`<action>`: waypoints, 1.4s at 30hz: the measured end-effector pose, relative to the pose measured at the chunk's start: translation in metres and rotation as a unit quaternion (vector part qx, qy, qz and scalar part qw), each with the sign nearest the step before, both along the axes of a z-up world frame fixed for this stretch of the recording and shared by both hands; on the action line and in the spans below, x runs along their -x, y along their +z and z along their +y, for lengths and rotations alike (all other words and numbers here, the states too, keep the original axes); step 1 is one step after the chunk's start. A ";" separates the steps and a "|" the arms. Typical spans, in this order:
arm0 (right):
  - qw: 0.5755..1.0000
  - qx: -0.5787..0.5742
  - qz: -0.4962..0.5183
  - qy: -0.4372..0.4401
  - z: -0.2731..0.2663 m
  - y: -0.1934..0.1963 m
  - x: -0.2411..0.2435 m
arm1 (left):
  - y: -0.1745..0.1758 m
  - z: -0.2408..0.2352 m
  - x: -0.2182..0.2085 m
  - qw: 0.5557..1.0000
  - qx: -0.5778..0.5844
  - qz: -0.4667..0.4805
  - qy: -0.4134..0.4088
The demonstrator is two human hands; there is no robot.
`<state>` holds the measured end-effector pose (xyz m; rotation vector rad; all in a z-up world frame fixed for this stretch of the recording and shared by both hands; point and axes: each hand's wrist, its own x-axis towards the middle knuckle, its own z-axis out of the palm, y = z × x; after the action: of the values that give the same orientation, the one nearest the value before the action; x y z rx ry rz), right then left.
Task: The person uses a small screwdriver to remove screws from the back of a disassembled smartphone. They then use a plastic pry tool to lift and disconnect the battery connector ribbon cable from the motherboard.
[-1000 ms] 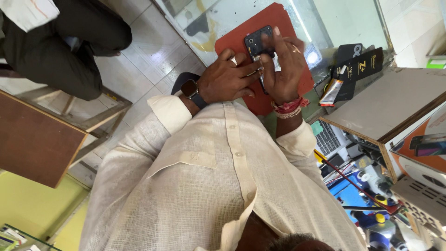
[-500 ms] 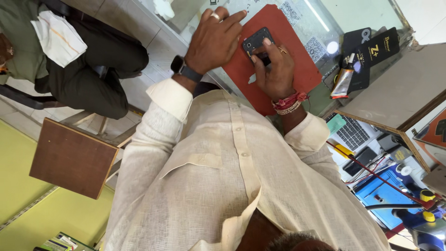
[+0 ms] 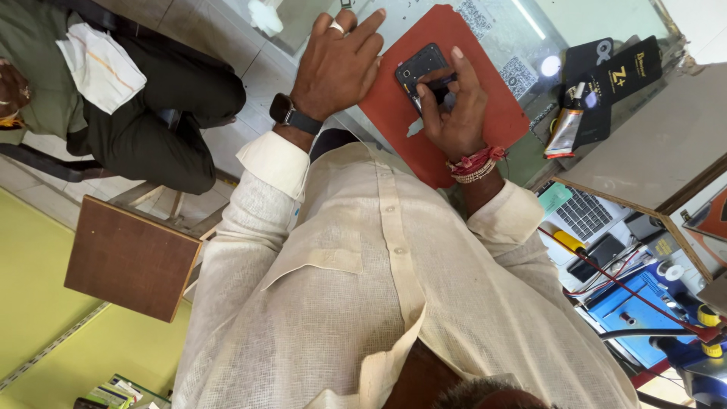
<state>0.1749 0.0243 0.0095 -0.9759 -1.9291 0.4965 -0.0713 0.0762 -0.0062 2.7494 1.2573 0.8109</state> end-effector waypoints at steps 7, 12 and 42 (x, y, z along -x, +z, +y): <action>1.000 -0.009 -0.023 -0.012 0.000 -0.001 -0.001 | -0.002 0.008 -0.012 0.999 0.003 -0.010 -0.040; 1.000 -0.005 -0.028 -0.010 0.000 0.000 -0.002 | -0.004 0.007 -0.013 1.000 -0.007 -0.009 -0.029; 1.000 0.024 0.013 -0.011 -0.005 0.005 -0.002 | -0.013 -0.008 -0.006 0.997 -0.031 -0.064 -0.002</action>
<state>0.1766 0.0196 0.0142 -1.0159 -1.8892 0.5421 -0.0657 0.0683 -0.0193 2.6965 1.2222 1.0244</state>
